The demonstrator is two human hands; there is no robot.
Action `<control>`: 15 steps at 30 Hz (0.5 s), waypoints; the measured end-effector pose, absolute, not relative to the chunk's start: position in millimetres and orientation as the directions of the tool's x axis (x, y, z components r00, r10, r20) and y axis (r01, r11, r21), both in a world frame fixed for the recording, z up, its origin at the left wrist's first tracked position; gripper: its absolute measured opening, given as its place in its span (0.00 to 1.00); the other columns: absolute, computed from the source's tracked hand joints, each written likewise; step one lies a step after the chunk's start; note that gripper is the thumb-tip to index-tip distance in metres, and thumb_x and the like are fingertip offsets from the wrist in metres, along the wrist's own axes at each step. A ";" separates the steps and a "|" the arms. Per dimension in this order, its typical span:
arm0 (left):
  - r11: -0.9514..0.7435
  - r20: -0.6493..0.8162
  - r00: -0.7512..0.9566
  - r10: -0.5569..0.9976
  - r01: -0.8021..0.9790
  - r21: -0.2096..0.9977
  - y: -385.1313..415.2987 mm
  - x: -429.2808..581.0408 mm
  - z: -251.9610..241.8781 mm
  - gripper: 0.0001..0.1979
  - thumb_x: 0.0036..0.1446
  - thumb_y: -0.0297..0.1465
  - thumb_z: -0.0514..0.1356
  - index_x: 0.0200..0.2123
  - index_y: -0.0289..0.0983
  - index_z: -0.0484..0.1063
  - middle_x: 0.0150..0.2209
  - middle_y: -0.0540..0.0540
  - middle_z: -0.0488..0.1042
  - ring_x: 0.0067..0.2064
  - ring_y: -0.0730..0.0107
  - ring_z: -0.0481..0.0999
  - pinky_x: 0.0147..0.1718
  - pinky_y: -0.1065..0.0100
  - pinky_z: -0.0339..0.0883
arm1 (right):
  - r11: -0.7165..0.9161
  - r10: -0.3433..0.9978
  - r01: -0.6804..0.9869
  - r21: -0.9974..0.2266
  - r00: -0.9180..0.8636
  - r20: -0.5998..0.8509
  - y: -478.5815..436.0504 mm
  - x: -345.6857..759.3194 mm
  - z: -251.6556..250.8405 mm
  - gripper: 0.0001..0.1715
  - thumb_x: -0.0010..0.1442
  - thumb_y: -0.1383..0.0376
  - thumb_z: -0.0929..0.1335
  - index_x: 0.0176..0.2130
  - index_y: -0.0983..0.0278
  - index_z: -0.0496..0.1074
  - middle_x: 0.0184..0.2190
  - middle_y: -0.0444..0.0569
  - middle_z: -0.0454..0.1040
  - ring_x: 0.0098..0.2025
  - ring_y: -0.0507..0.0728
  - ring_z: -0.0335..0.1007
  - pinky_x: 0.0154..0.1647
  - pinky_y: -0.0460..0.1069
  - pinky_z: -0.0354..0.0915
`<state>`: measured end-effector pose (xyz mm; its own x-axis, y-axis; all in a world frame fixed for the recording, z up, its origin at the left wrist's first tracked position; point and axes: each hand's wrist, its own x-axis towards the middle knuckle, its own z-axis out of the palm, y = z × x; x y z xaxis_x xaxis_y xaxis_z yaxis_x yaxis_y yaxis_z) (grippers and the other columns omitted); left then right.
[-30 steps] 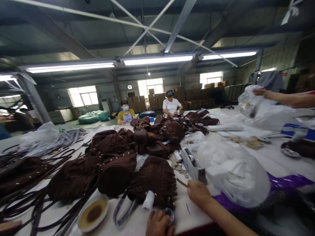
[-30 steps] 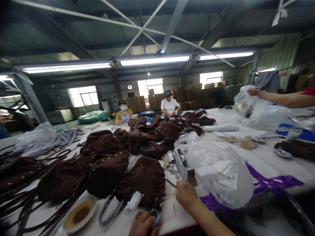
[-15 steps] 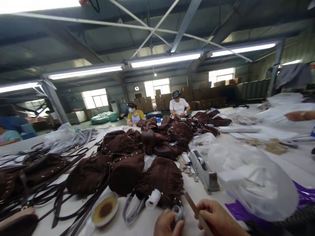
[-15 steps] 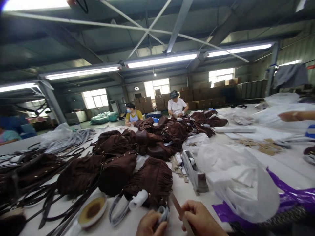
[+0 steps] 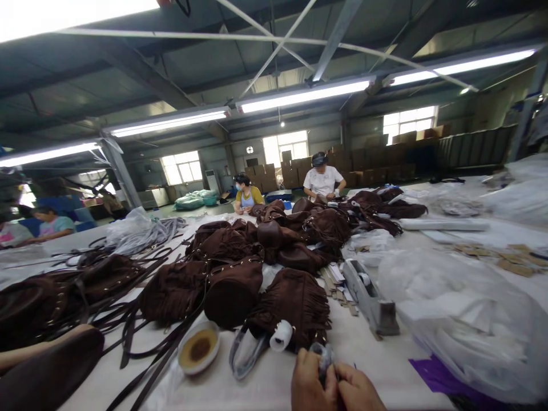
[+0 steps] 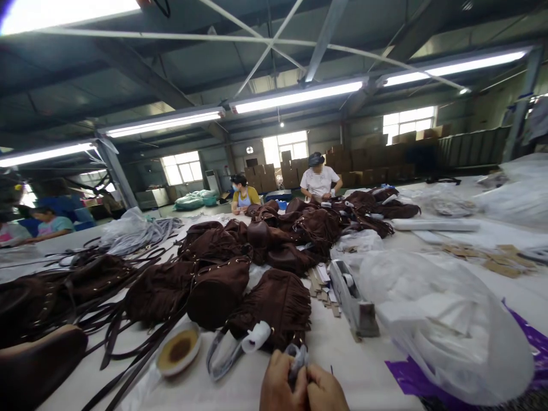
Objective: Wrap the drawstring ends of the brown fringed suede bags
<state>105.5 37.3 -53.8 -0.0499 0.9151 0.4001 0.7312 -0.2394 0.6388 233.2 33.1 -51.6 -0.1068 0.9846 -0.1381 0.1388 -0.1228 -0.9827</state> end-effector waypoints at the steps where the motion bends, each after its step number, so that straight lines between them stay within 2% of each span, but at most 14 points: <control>1: -0.234 0.379 -0.044 0.924 0.720 0.653 37.1 106.3 -49.0 0.04 0.54 0.29 0.58 0.29 0.39 0.72 0.32 0.42 0.72 0.36 0.60 0.73 0.37 0.64 0.65 | -0.154 0.983 0.096 -0.983 -0.088 -0.163 31.0 231.7 -47.4 0.13 0.43 0.59 0.61 0.26 0.61 0.71 0.26 0.46 0.76 0.35 0.60 0.71 0.34 0.49 0.65; 6: -0.213 0.298 -0.036 0.954 0.619 0.756 35.8 106.3 -25.5 0.07 0.56 0.33 0.57 0.27 0.38 0.70 0.31 0.44 0.71 0.34 0.62 0.72 0.36 0.64 0.64 | -0.157 0.986 -0.070 -0.985 0.041 -0.160 19.7 218.2 -33.0 0.15 0.49 0.53 0.65 0.27 0.62 0.69 0.26 0.46 0.74 0.34 0.58 0.70 0.35 0.49 0.67; 9: -0.194 0.252 -0.034 0.967 0.544 0.816 34.5 103.7 -17.9 0.11 0.57 0.37 0.58 0.27 0.38 0.71 0.32 0.44 0.72 0.35 0.62 0.71 0.37 0.64 0.64 | -0.181 0.977 -0.172 -0.968 0.081 -0.197 13.3 213.7 -32.4 0.22 0.52 0.45 0.66 0.29 0.61 0.66 0.19 0.40 0.65 0.22 0.52 0.61 0.21 0.46 0.60; 12: -0.017 0.016 0.006 1.000 0.355 0.935 36.4 95.9 -10.7 0.18 0.55 0.47 0.61 0.30 0.36 0.72 0.29 0.47 0.71 0.31 0.65 0.70 0.31 0.66 0.65 | -0.250 0.967 -0.208 -0.946 0.001 -0.256 7.2 220.7 -33.7 0.29 0.53 0.38 0.67 0.30 0.61 0.64 0.14 0.35 0.57 0.15 0.47 0.47 0.13 0.43 0.45; 15: 0.255 -0.266 0.081 0.961 0.122 0.959 41.8 84.5 -2.2 0.26 0.49 0.54 0.65 0.33 0.35 0.73 0.31 0.46 0.74 0.33 0.64 0.73 0.28 0.69 0.67 | -0.242 0.970 -0.265 -0.934 -0.045 -0.238 3.0 234.2 -34.6 0.31 0.54 0.38 0.69 0.31 0.62 0.65 0.14 0.34 0.58 0.15 0.46 0.47 0.15 0.42 0.46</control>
<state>84.5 41.8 -2.2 0.0810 0.9607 -0.2656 0.1223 0.2549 0.9592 234.2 3.0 -34.6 -0.0450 0.9701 -0.2384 -0.2645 -0.2417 -0.9336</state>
